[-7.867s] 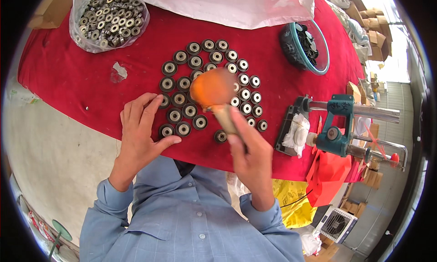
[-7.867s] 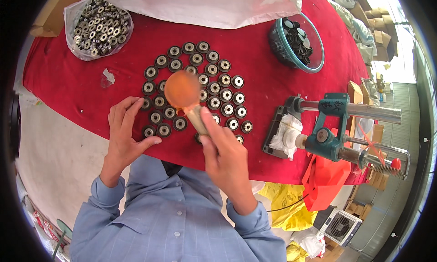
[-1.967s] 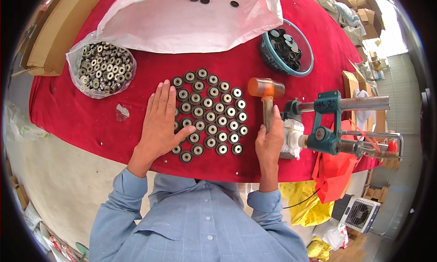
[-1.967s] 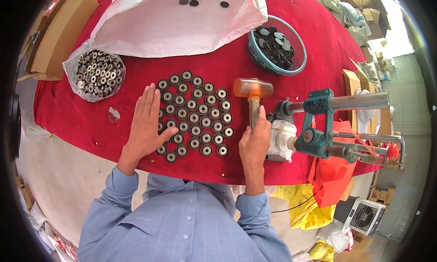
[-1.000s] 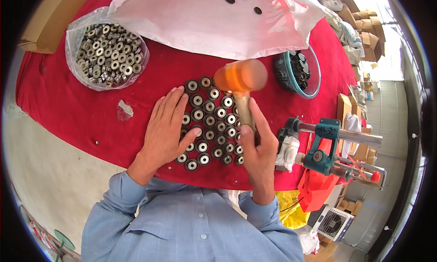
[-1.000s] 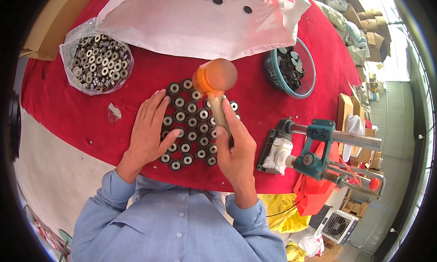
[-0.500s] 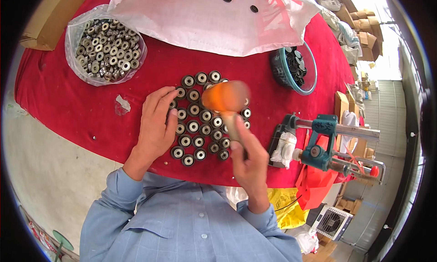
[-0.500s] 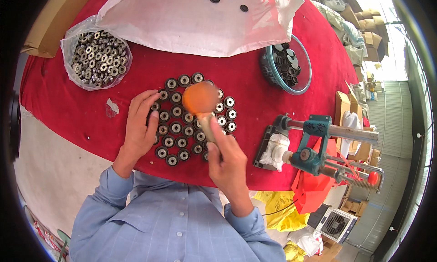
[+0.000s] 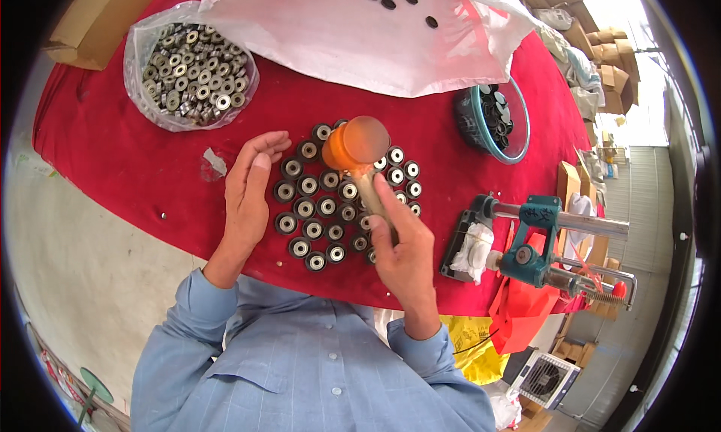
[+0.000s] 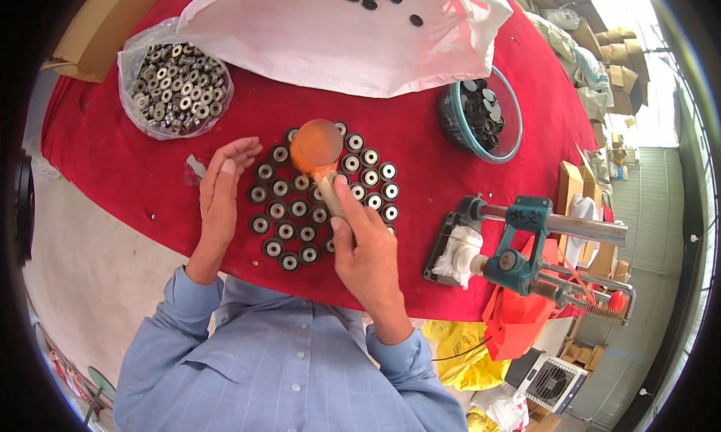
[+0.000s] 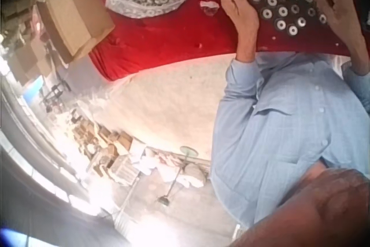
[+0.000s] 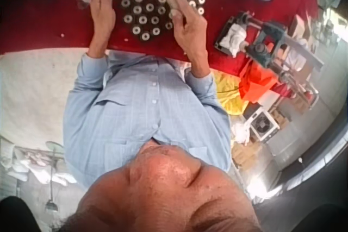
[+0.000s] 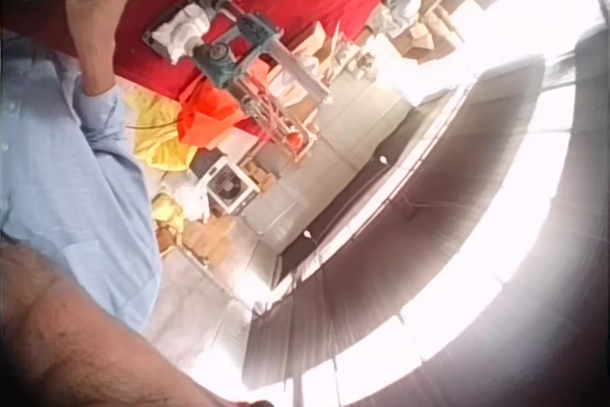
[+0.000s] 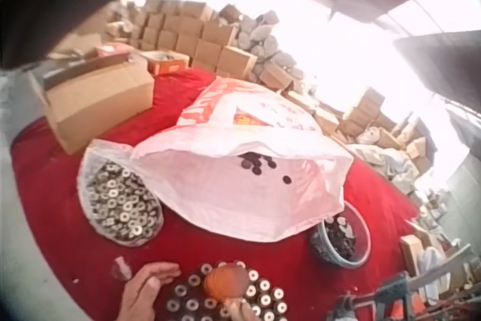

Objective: The person arranges numerous small metal washers and black rubber discs on a red tablecloth. They then use a rubber mallet to tap the metal washers into the rubber discs, creating a series of assembled units. The person works methodically across the table, ensuring each washer is seated within a disc.

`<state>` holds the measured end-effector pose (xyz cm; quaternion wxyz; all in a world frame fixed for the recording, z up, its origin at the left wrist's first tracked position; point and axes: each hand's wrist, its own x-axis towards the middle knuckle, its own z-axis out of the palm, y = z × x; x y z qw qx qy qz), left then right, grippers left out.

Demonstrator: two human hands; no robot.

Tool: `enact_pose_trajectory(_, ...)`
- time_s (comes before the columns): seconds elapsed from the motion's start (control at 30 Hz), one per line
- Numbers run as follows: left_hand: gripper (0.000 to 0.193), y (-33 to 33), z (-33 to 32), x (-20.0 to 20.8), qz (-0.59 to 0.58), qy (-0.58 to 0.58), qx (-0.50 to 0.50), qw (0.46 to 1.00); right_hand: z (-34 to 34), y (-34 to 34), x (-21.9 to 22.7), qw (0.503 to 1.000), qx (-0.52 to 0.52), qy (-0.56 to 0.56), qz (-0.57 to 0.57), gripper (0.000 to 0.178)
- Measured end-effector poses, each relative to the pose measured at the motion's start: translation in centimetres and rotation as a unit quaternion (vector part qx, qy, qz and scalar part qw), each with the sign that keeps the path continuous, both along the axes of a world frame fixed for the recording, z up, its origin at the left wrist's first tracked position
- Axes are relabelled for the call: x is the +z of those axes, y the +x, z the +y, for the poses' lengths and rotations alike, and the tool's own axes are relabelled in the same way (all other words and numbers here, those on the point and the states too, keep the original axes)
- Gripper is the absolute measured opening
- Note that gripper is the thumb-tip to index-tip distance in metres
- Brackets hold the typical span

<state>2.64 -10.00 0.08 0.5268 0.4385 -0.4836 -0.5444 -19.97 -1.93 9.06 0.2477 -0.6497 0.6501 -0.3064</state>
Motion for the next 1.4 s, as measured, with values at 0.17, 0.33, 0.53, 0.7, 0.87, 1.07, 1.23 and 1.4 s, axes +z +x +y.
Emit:
enact_pose_trajectory(0.17,0.053,-0.3,0.0,0.1,0.051,0.002,0.034,0.998,-0.8,1.5,0.8,0.999,0.028,-0.037,-0.018,0.061)
enact_pose_trajectory(0.33,0.060,-0.3,0.0,0.0,0.066,0.006,0.025,0.997,-1.4,2.0,-1.1,0.999,0.035,-0.002,0.005,0.060)
enact_pose_trajectory(0.53,0.066,-0.1,-0.1,-0.2,0.078,-0.001,0.027,0.997,-0.5,2.8,1.1,0.998,0.058,-0.027,-0.027,0.061)
enact_pose_trajectory(0.7,0.066,-0.2,-0.1,-0.5,0.092,-0.004,0.035,0.995,0.3,3.5,-0.2,0.998,0.055,0.042,0.006,0.061)
enact_pose_trajectory(0.87,0.077,-0.1,-0.1,-0.8,0.098,0.010,0.039,0.994,1.6,3.1,1.4,0.997,0.071,0.012,-0.038,0.063)
enact_pose_trajectory(1.07,0.085,-0.3,-0.4,-0.2,0.078,0.010,0.032,0.996,2.5,3.4,0.3,0.997,0.072,0.041,0.006,0.065)
enact_pose_trajectory(1.23,0.083,-0.1,-0.2,-0.9,0.075,0.008,0.036,0.996,2.7,2.4,2.2,0.999,0.032,-0.013,-0.032,0.066)
enact_pose_trajectory(1.4,0.084,-0.1,-0.2,-0.4,0.066,0.005,0.032,0.997,3.0,2.1,-0.1,0.999,0.021,0.022,0.009,0.065)
